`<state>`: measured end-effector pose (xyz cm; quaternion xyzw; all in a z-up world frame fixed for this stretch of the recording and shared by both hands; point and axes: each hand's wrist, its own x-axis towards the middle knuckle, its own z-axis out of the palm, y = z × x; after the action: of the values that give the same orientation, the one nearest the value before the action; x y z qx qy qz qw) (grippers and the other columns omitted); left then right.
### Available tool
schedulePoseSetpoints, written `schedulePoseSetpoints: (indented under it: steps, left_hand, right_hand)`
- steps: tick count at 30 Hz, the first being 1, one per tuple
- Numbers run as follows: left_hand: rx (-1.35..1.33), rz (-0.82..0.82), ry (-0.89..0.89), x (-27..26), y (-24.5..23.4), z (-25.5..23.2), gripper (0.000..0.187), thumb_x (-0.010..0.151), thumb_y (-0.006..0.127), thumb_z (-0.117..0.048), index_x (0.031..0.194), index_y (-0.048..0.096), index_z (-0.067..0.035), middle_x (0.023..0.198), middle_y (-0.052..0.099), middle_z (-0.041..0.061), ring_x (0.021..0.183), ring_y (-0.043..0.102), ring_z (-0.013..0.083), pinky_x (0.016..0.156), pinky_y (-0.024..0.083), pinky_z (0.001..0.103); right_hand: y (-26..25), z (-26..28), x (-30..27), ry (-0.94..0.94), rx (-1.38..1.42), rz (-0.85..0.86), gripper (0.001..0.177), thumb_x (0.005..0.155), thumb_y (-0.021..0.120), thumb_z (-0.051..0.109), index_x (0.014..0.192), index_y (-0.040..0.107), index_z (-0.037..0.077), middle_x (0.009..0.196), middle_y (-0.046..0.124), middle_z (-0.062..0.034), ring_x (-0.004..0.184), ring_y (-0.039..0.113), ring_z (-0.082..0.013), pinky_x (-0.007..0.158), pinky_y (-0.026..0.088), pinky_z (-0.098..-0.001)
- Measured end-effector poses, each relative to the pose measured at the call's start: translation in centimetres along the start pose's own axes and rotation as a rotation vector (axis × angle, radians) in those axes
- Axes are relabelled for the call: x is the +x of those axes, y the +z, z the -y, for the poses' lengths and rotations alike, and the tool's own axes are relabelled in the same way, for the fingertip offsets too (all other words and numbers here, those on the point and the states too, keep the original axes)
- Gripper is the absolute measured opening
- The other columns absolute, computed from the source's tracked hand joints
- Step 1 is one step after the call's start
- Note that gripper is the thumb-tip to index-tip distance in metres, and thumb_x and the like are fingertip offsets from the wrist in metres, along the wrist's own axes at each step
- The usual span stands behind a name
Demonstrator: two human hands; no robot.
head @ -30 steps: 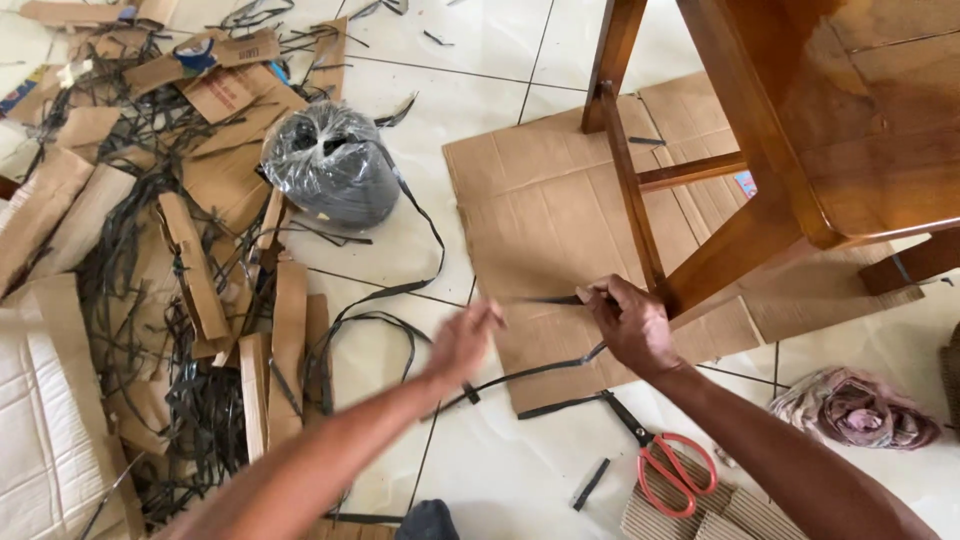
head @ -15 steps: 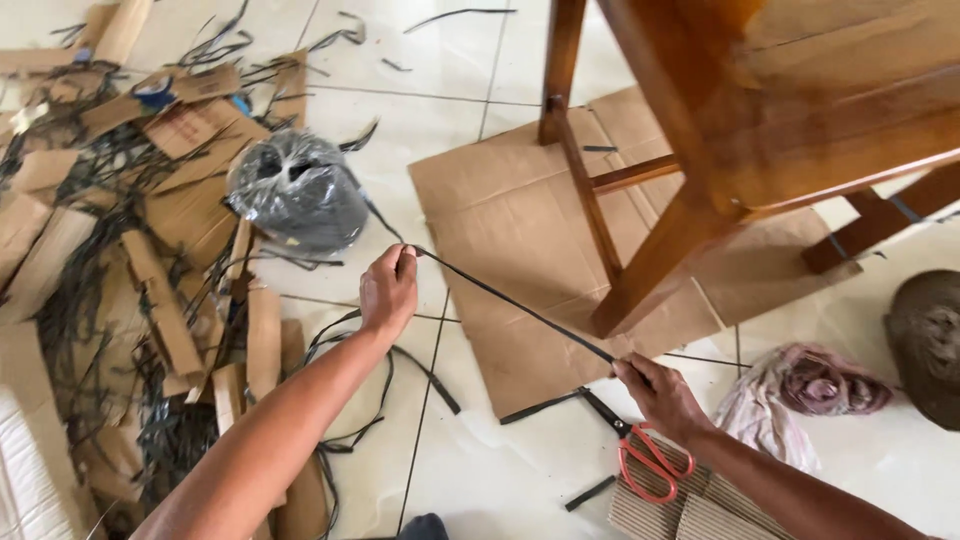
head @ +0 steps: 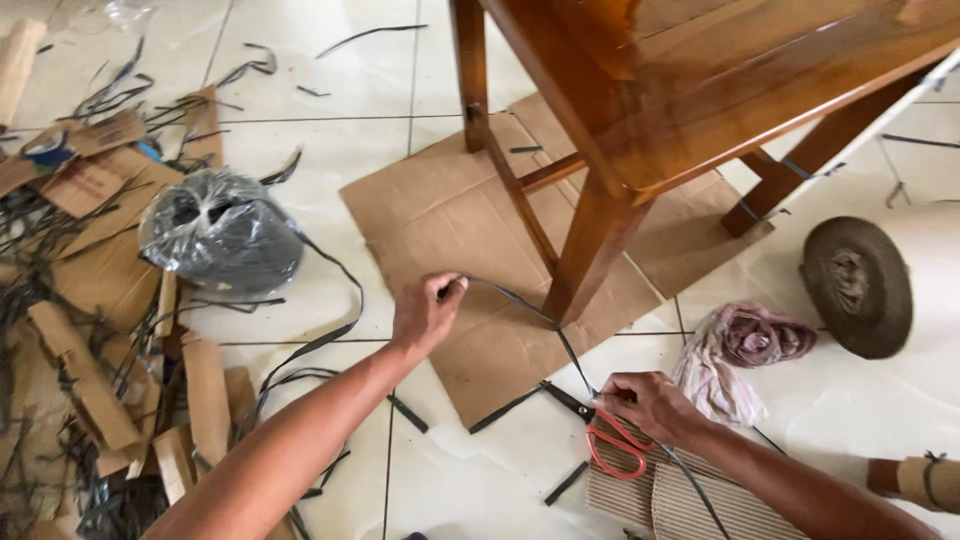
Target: Wrapping a wooden table leg with protective paper and securing it with plastic ties
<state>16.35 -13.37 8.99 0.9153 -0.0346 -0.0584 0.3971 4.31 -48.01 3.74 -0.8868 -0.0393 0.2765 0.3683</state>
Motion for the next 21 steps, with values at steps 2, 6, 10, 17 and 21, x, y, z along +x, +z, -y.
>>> schedulePoseSetpoints:
  steps: [2,6,10,17,21]
  left_hand:
    - [0.06,0.018,0.102,0.0,1.9,0.9,0.029,0.1,0.062,-0.027,0.118,0.074,-0.007,0.095,0.078,0.008,0.049,0.054,0.0077,0.038,0.041,0.02]
    - [0.136,0.212,0.391,-1.3,3.8,-0.8,0.024,0.104,0.054,-0.024,0.097,0.074,-0.013,0.063,0.06,-0.003,0.042,0.037,0.0066,0.035,0.03,0.022]
    - [0.164,0.297,0.343,-4.1,4.5,-4.1,0.02,0.095,0.061,-0.031,0.098,0.077,-0.02,0.09,0.076,0.012,0.086,0.074,0.0383,0.076,0.06,0.05]
    - [0.201,0.473,0.394,-4.6,4.4,-4.4,0.029,0.1,0.051,-0.041,0.099,0.073,-0.021,0.093,0.073,0.009,0.094,0.073,0.0339,0.082,0.06,0.047]
    - [0.213,0.48,0.283,-4.3,2.8,-2.7,0.03,0.098,0.052,-0.042,0.102,0.075,-0.022,0.096,0.073,0.009,0.096,0.072,0.0354,0.084,0.06,0.048]
  right_hand:
    - [0.2,-1.8,0.5,-0.072,-0.172,-0.045,0.015,0.084,0.077,0.027,0.08,0.073,0.014,0.071,0.074,0.003,0.057,0.063,-0.0111,0.057,0.052,-0.029]
    - [1.3,-3.5,2.8,-0.267,-0.379,-0.233,0.037,0.091,0.069,0.042,0.119,0.062,0.018,0.107,0.067,-0.002,0.083,0.066,-0.0143,0.067,0.061,-0.0324]
    - [0.3,6.0,0.7,-0.304,-0.032,-0.32,0.046,0.091,0.073,0.032,0.134,0.062,0.017,0.12,0.072,-0.0129,0.115,0.071,-0.0357,0.09,0.06,-0.0527]
    - [4.0,5.0,0.6,-0.292,0.062,-0.248,0.024,0.1,0.059,0.023,0.123,0.06,0.014,0.091,0.077,-0.0175,0.088,0.079,-0.0343,0.072,0.062,-0.0497]
    - [4.6,-0.4,0.7,-0.116,0.081,-0.035,0.02,0.102,0.054,0.02,0.12,0.062,0.019,0.074,0.074,-0.013,0.063,0.077,-0.0301,0.055,0.06,-0.0384]
